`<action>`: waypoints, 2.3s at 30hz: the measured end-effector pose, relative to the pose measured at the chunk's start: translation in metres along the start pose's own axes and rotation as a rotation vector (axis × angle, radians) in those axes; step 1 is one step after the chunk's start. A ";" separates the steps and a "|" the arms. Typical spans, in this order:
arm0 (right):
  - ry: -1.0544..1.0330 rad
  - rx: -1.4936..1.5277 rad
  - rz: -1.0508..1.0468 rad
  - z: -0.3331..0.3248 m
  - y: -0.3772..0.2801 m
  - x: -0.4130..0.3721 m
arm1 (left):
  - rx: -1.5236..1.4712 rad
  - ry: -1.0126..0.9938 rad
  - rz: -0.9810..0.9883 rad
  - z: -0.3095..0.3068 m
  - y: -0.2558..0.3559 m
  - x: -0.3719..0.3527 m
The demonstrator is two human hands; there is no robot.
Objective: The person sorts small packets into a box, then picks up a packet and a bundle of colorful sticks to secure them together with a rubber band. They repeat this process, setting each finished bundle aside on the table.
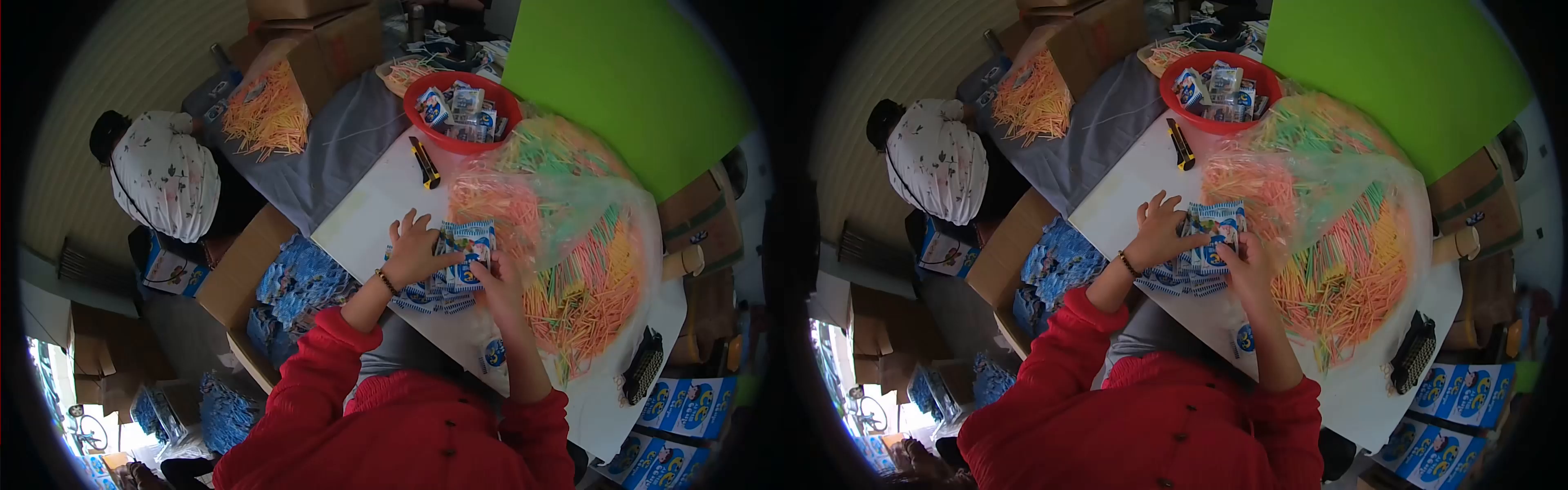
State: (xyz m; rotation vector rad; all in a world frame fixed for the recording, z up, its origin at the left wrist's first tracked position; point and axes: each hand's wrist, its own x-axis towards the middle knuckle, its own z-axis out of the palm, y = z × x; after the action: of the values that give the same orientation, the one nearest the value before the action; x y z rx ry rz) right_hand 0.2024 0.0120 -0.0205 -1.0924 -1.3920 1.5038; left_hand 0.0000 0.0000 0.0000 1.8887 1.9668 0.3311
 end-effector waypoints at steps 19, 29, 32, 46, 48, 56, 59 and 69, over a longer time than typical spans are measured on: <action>-0.163 -0.383 -0.338 -0.008 0.002 -0.079 | -0.934 0.108 0.574 0.030 0.030 -0.097; -0.179 -0.130 -0.003 -0.009 0.023 -0.102 | -0.923 0.160 0.422 0.087 0.023 -0.121; -0.231 -0.413 -0.177 -0.016 0.010 -0.102 | -0.981 0.138 0.429 0.079 0.019 -0.118; -0.225 -0.165 -0.122 -0.019 0.022 -0.103 | -0.842 0.186 0.562 0.066 0.024 -0.117; -0.241 -0.152 -0.135 -0.017 0.024 -0.106 | -0.791 0.192 0.527 0.071 0.030 -0.116; 0.003 -0.855 -0.784 -0.025 -0.010 -0.113 | -0.853 0.185 0.440 0.096 0.021 -0.109; -0.073 -1.084 -0.810 -0.026 -0.031 -0.130 | -0.788 0.232 0.500 0.083 0.025 -0.110; 0.070 -0.919 -0.698 -0.024 -0.037 -0.125 | -0.785 0.233 0.492 0.085 0.026 -0.114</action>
State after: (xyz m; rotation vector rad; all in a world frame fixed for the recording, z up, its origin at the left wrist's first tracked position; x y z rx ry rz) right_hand 0.2640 -0.0963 0.0250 -0.9608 -2.1844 0.2915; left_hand 0.0618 -0.1198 -0.0518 1.7795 1.1588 1.2924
